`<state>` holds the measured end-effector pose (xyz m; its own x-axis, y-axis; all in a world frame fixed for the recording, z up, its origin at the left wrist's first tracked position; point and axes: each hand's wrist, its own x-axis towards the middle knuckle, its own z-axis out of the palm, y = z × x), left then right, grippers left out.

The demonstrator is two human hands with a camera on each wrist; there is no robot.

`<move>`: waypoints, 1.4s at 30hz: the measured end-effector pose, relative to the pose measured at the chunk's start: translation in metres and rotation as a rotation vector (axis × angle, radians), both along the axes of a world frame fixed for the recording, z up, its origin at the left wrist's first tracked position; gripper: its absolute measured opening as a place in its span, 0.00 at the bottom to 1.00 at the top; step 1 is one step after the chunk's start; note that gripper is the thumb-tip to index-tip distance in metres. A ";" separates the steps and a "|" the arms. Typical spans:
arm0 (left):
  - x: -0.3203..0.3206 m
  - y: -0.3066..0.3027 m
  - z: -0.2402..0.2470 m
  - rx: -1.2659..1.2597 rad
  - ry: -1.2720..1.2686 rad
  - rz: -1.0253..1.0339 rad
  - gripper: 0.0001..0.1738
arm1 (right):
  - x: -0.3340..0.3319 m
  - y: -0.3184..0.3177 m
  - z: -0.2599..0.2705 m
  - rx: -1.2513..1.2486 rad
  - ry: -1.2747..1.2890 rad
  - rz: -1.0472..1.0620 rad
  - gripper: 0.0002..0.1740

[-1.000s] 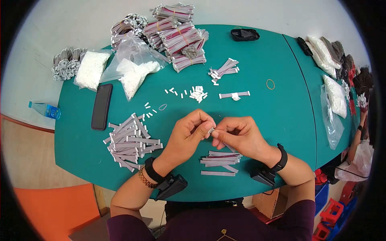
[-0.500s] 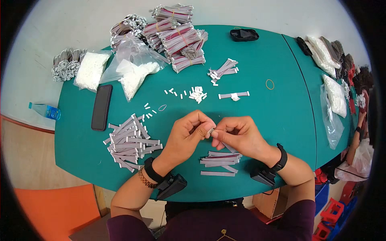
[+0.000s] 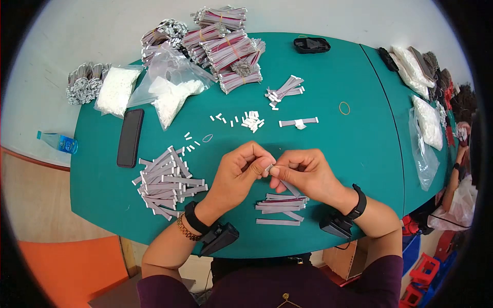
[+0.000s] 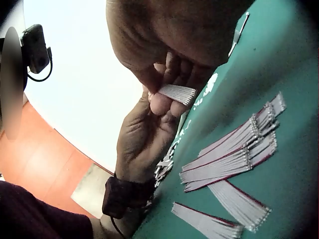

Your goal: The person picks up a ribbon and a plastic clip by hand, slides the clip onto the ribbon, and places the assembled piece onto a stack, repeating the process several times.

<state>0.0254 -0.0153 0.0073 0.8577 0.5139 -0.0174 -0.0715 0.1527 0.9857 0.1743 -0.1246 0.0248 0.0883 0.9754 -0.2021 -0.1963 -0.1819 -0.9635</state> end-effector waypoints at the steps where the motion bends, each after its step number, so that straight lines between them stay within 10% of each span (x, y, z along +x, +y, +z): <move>1: 0.000 0.000 0.000 0.000 0.003 0.001 0.08 | 0.000 0.000 0.000 -0.002 0.000 0.001 0.08; 42: -0.007 0.019 0.012 -0.031 0.033 -0.087 0.11 | 0.003 -0.002 0.003 0.017 0.002 0.002 0.08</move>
<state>0.0188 0.0038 0.0196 0.8979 0.4360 -0.0610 -0.0242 0.1871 0.9820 0.1769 -0.1265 0.0280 0.0860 0.9788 -0.1859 -0.1978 -0.1661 -0.9661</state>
